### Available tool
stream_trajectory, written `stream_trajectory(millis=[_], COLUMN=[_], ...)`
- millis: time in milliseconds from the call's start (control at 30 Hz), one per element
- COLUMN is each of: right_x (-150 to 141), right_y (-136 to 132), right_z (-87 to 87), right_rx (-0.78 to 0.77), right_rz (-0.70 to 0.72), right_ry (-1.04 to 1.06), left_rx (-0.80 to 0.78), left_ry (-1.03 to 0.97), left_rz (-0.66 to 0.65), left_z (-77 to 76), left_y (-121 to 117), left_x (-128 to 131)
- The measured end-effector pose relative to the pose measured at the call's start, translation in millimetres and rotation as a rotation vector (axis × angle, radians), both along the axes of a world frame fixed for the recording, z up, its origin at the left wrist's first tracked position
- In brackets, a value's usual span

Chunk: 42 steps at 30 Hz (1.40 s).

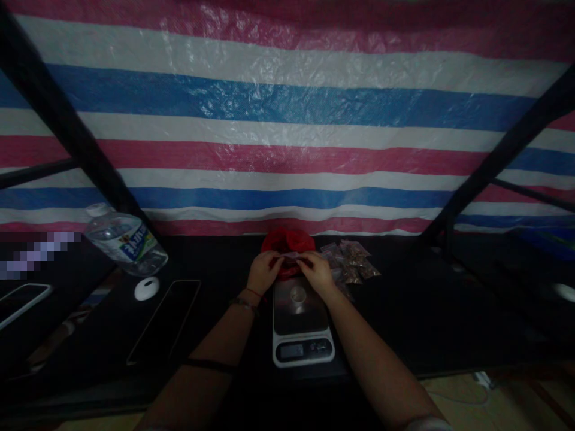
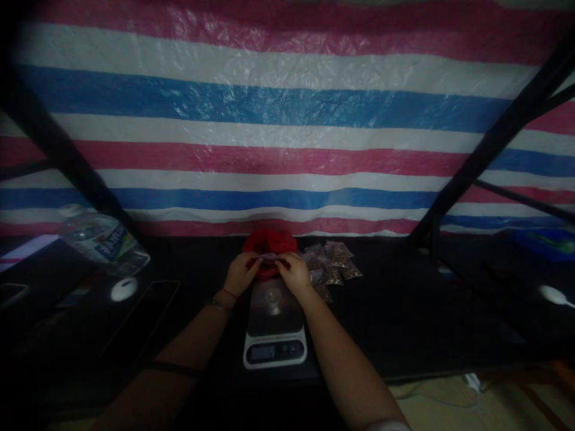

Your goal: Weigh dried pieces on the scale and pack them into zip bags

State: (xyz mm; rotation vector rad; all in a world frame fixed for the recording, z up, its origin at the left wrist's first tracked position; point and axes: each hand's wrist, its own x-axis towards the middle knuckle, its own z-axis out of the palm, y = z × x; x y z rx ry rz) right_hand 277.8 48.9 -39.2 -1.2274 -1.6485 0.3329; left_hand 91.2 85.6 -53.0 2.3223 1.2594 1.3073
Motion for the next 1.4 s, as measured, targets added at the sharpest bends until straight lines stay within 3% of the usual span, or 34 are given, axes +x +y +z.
stream_trajectory(millis=[400, 633, 900, 1100, 1233, 1400], right_x=[2, 1, 1, -1, -2, -3], right_y=[-6, -8, -13, -14, -16, -15], right_z=[-1.5, 0.5, 5.8, 5.1, 5.7, 1.9], right_rx=[-0.055, -0.037, 0.018, 0.018, 0.042, 0.009], right_rz=[-0.037, 0.018, 0.013, 0.022, 0.042, 0.030], right_ry=[0.048, 0.003, -0.080, -0.092, -0.082, -0.018], left_rx=[-0.029, -0.065, -0.037, 0.054, 0.041, 0.040], left_ry=[0.016, -0.041, -0.031, -0.043, -0.060, -0.142], left_rz=[-0.105, -0.040, -0.149, -0.149, -0.238, -0.193], left_z=[-2.5, -3.9, 5.8, 10.2, 13.9, 16.0], left_y=[6, -3, -7, -10, -12, -10], left_x=[-3, -3, -4, 0, -1, -6])
